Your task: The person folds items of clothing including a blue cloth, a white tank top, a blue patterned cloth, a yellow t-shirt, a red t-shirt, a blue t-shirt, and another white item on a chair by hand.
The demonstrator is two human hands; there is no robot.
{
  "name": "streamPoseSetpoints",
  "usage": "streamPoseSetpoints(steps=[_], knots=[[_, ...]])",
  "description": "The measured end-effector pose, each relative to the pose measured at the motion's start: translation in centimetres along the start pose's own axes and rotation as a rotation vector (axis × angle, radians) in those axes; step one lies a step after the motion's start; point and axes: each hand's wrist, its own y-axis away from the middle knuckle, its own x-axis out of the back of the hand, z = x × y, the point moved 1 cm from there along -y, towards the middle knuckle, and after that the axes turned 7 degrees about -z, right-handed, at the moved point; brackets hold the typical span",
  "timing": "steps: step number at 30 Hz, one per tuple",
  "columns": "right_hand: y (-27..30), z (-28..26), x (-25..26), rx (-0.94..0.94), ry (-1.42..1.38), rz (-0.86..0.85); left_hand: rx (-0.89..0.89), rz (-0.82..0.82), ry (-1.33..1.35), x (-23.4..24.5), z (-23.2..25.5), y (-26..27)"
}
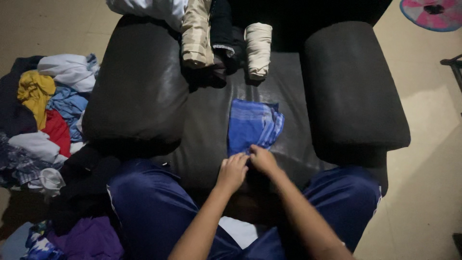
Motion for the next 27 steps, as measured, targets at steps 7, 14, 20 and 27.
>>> streamPoseSetpoints(steps=[7, 14, 20, 27], knots=[[6.0, -6.1, 0.9, 0.226, 0.458, 0.479, 0.322, -0.265, -0.001, -3.7, -3.8, -4.6], [1.6, 1.3, -1.9, 0.1, 0.213, 0.251, 0.04, 0.128, -0.024, -1.2, -2.0, -3.9], [-3.1, 1.6, 1.9, -0.067, 0.216, -0.101, 0.049, -0.064, -0.344, -4.1, -3.1, -2.9], [1.2, -2.5, 0.3, 0.361, 0.621, 0.466, 0.557, -0.572, -0.188, -4.7, -4.8, -10.8]])
